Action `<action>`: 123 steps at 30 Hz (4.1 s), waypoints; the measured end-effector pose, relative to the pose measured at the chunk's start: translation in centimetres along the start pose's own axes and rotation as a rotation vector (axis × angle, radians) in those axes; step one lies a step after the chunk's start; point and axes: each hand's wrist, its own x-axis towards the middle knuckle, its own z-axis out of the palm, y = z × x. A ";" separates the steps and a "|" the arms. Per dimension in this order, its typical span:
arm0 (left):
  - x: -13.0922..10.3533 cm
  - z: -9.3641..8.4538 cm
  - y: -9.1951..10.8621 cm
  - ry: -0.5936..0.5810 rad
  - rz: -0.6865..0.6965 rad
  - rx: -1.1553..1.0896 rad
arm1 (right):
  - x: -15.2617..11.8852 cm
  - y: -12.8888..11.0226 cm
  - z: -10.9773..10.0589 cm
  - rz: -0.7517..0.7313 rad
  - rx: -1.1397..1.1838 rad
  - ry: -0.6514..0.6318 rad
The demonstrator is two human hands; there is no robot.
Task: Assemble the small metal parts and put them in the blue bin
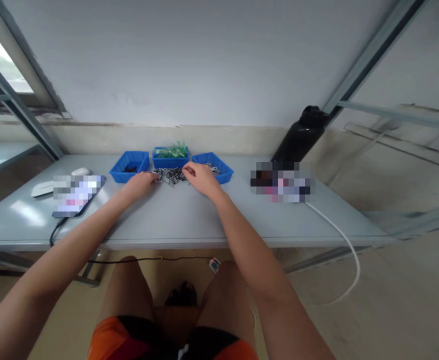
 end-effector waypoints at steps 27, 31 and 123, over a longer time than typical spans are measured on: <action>-0.3 -1.5 1.8 0.318 0.306 -0.308 | -0.4 -1.4 0.4 -0.066 0.071 -0.262; -0.3 -1.5 1.4 0.303 0.255 -0.268 | -0.4 -1.2 0.4 -0.057 0.067 -0.254; -0.9 -1.7 2.0 0.469 0.310 -0.262 | -0.6 -1.7 0.7 -0.065 0.010 -0.323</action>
